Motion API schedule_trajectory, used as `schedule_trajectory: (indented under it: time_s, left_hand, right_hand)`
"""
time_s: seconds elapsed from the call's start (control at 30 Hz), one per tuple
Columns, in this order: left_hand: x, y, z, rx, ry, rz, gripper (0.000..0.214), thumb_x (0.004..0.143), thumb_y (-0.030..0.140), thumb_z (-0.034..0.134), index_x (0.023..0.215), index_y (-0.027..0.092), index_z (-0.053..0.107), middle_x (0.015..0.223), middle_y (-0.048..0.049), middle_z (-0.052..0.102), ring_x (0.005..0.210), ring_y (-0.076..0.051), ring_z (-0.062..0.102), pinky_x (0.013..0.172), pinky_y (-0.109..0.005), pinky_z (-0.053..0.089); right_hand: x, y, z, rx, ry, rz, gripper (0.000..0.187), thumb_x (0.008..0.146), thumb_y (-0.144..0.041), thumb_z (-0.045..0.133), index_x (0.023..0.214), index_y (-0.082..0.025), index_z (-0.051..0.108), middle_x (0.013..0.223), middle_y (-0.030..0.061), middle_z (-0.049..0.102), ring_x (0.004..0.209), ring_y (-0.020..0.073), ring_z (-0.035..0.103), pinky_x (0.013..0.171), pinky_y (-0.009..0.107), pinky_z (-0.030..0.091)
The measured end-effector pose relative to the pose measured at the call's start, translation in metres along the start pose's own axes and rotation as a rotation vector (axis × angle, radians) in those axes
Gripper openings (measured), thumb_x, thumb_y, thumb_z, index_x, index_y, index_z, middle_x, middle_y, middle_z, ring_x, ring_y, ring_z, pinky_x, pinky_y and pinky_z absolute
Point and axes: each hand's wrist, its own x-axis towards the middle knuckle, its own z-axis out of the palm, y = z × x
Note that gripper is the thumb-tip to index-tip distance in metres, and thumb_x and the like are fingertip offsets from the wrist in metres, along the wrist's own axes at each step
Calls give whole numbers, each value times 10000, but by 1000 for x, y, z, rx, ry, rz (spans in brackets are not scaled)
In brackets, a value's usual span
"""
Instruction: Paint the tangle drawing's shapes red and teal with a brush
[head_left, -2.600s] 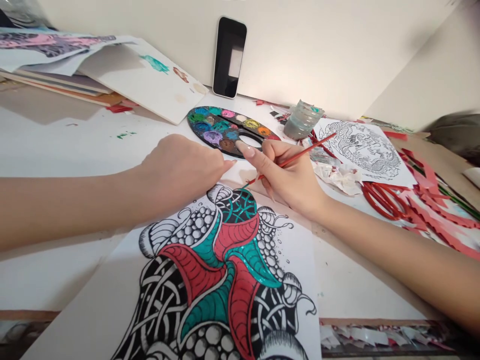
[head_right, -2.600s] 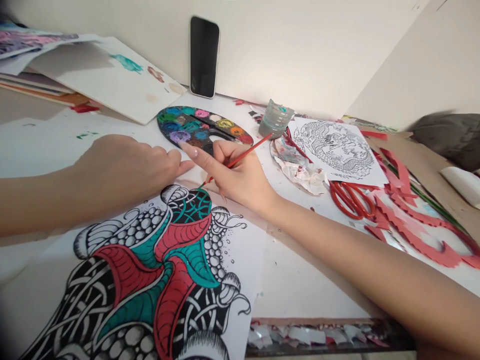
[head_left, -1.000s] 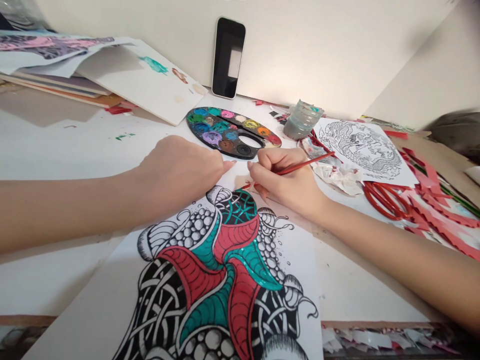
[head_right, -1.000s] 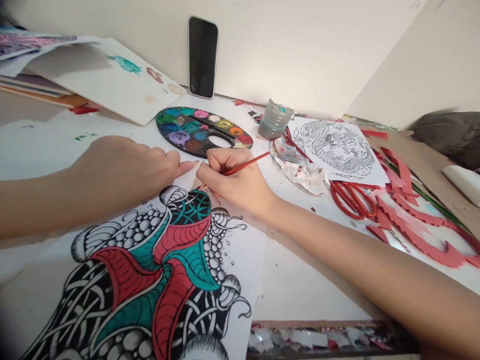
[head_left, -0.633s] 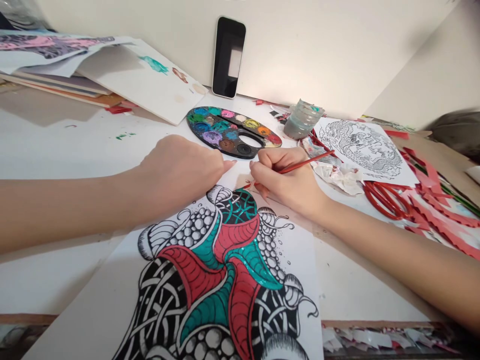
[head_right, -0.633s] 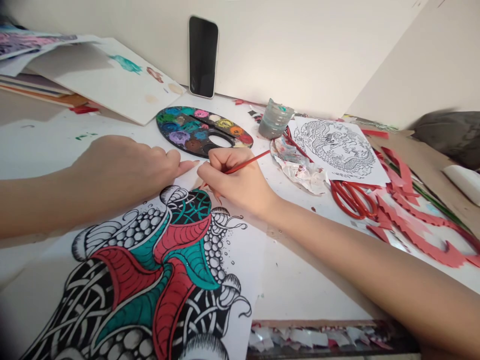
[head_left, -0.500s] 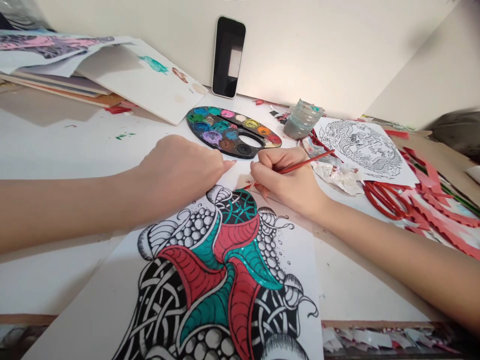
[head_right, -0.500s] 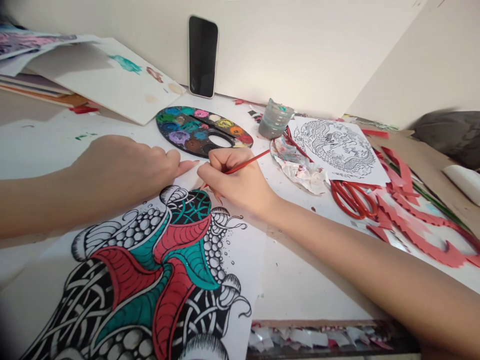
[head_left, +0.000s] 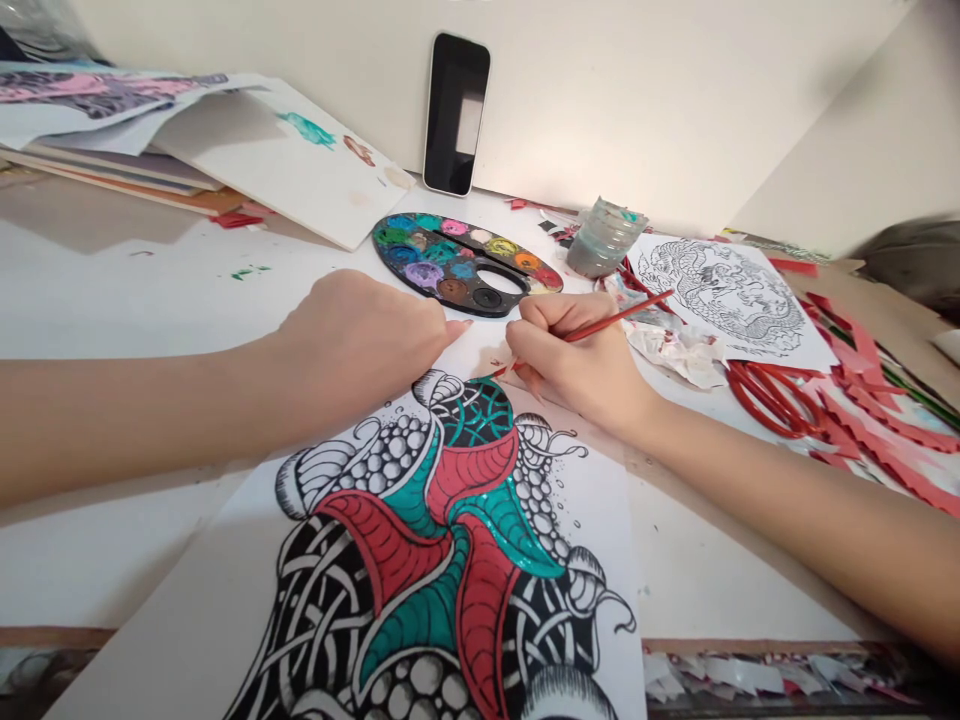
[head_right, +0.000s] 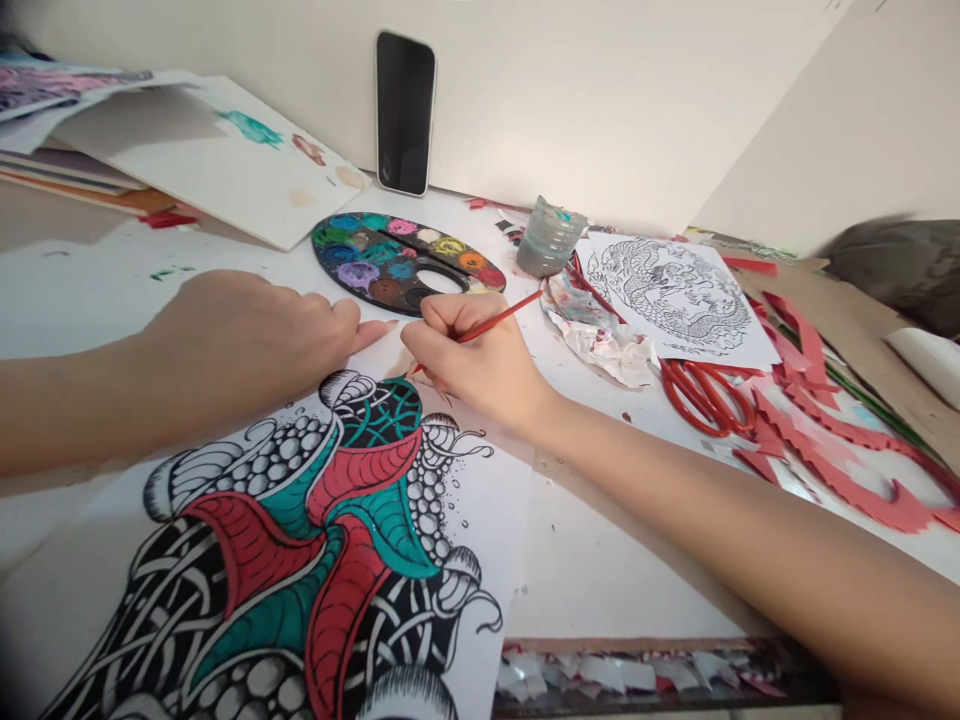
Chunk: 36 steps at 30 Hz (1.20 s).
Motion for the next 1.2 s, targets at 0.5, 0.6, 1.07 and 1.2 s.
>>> schedule_trajectory:
  time_s: [0.5, 0.6, 1.07, 1.2]
  left_hand:
    - [0, 0, -1, 33, 35, 50, 518, 1128, 225, 270, 906, 196, 738, 582, -56, 533, 565, -242, 620, 588, -294, 459]
    - [0, 0, -2, 18, 25, 38, 514, 1127, 226, 286, 919, 199, 755, 595, -69, 569, 581, -262, 637, 591, -313, 465]
    - [-1, 1, -2, 3, 31, 30, 499, 1136, 218, 329, 879, 195, 756, 633, -97, 650, 621, -283, 681, 585, -317, 434]
    - [1, 1, -4, 6, 32, 53, 457, 1109, 176, 353, 911, 204, 764, 617, -86, 634, 605, -293, 670, 545, -325, 386]
  right_hand:
    - [-2, 3, -1, -40, 20, -22, 469, 853, -94, 621, 550, -250, 299, 462, -68, 407, 467, 61, 360, 478, 249, 205]
    - [-1, 2, 0, 13, 11, -9, 468, 865, -100, 631, 557, -256, 315, 460, -69, 416, 447, 61, 376, 468, 243, 231]
    - [-1, 4, 0, 65, -29, -34, 657, 950, -250, 842, 549, -228, 322, 496, -66, 398, 487, 62, 330, 464, 248, 213]
    - [1, 4, 2, 64, -35, -21, 766, 963, -473, 945, 493, -207, 401, 467, -55, 440, 488, 64, 339, 468, 248, 255]
